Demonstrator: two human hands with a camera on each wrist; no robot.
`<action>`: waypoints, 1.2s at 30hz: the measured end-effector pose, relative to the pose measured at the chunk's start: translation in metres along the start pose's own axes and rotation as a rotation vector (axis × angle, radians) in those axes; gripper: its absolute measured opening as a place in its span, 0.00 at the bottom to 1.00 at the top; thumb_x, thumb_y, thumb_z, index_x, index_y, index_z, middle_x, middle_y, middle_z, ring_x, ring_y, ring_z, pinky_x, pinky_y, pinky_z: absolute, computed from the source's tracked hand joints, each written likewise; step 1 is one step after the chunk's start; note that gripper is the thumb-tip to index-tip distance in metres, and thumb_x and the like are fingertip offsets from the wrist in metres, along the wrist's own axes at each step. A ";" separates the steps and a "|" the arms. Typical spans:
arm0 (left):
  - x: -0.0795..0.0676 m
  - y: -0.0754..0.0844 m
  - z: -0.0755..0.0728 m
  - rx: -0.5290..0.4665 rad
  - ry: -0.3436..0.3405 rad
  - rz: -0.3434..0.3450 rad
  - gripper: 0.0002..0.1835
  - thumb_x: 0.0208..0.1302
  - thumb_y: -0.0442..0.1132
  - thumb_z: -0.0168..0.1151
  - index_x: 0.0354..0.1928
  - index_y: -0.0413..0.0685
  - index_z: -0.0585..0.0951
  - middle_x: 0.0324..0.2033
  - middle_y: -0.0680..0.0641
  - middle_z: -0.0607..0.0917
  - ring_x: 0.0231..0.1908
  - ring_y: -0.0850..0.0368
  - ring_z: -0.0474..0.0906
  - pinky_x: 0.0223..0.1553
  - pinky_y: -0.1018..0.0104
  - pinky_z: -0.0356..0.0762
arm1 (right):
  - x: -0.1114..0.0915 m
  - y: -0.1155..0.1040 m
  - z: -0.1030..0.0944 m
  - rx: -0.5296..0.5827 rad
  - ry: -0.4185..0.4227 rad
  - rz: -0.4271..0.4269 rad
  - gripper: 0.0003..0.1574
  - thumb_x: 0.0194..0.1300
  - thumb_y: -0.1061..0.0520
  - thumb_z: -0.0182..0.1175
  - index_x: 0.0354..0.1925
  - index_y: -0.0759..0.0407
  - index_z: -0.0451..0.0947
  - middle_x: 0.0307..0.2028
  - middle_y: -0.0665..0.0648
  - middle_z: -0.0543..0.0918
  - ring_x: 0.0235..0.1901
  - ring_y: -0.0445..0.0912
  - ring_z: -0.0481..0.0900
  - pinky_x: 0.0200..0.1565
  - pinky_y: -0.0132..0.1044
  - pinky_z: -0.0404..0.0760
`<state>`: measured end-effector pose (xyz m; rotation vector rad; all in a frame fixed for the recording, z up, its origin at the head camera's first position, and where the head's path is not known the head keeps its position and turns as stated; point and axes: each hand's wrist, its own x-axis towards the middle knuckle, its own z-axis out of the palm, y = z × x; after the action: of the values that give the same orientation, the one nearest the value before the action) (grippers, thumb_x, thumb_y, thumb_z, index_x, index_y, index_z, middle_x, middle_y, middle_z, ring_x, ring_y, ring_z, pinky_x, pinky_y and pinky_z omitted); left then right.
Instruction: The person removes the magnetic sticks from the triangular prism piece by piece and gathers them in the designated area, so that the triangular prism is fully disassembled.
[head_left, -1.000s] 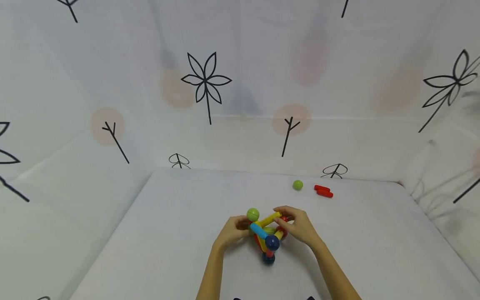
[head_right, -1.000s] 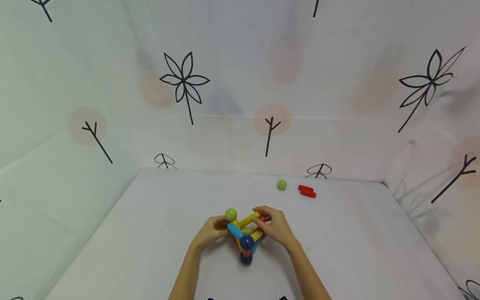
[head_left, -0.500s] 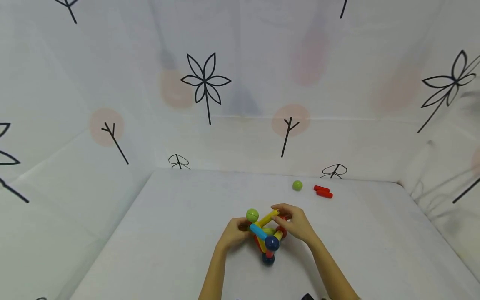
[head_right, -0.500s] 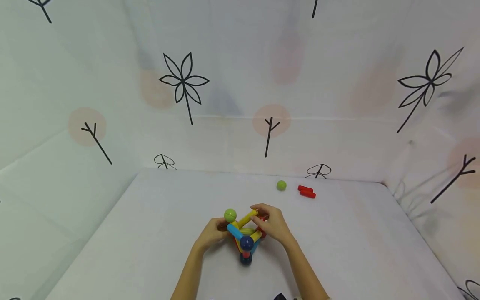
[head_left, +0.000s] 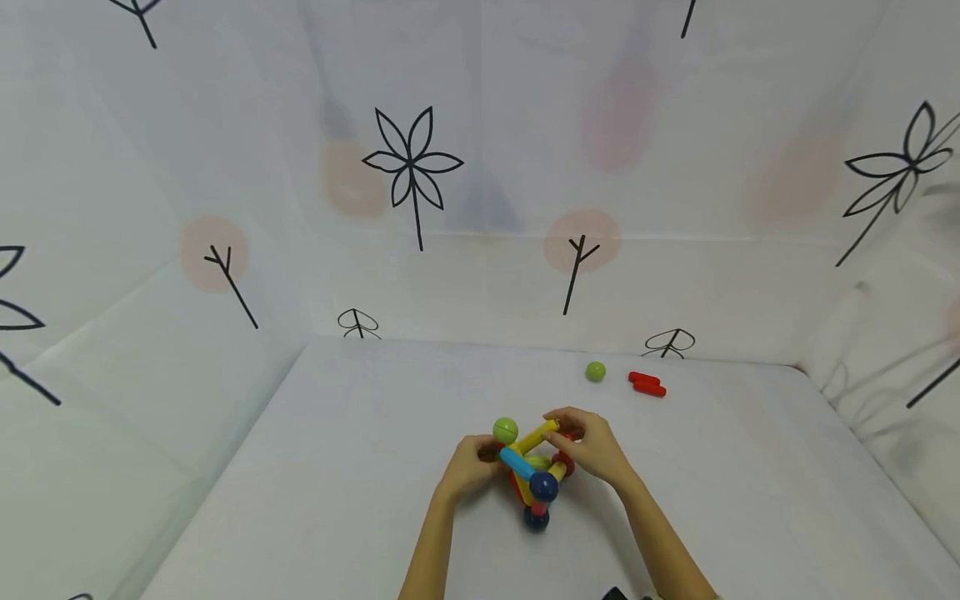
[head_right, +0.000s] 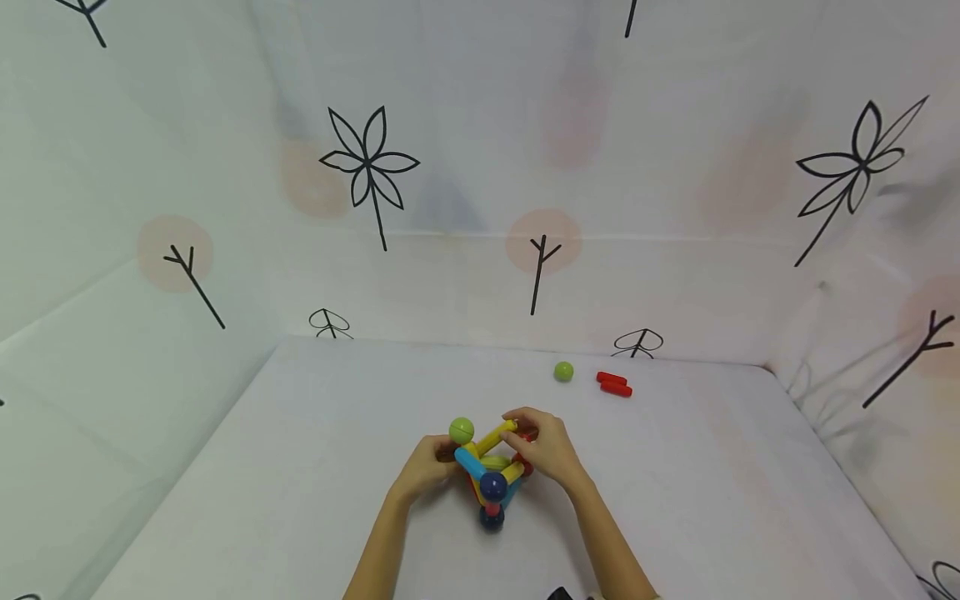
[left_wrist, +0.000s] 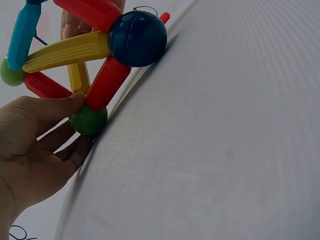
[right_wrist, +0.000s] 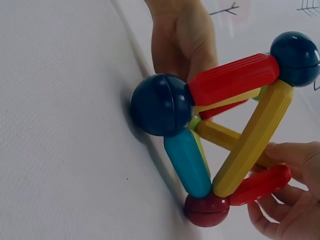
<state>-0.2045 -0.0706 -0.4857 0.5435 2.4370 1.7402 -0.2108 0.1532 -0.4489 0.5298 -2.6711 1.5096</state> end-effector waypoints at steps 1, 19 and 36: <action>0.001 -0.005 0.001 0.008 0.014 0.002 0.16 0.51 0.28 0.65 0.44 0.32 0.81 0.39 0.40 0.85 0.40 0.49 0.80 0.44 0.64 0.78 | 0.000 0.000 0.000 0.000 -0.003 0.006 0.18 0.60 0.58 0.64 0.47 0.67 0.78 0.37 0.59 0.84 0.33 0.46 0.80 0.35 0.27 0.78; 0.006 -0.016 0.011 0.007 0.279 -0.026 0.14 0.46 0.29 0.68 0.39 0.31 0.83 0.33 0.38 0.85 0.30 0.51 0.83 0.32 0.72 0.78 | -0.005 -0.004 -0.001 -0.017 -0.031 0.010 0.15 0.59 0.56 0.65 0.41 0.66 0.80 0.36 0.58 0.83 0.31 0.45 0.79 0.34 0.27 0.79; 0.008 -0.010 0.013 0.102 0.247 -0.034 0.16 0.47 0.26 0.63 0.43 0.32 0.82 0.34 0.40 0.84 0.29 0.57 0.77 0.29 0.71 0.75 | -0.006 -0.004 -0.001 0.000 -0.013 0.019 0.17 0.58 0.58 0.65 0.43 0.68 0.79 0.37 0.59 0.84 0.31 0.45 0.80 0.34 0.27 0.79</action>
<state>-0.2105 -0.0588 -0.4989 0.3092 2.6946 1.7719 -0.2037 0.1535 -0.4462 0.5173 -2.6934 1.5154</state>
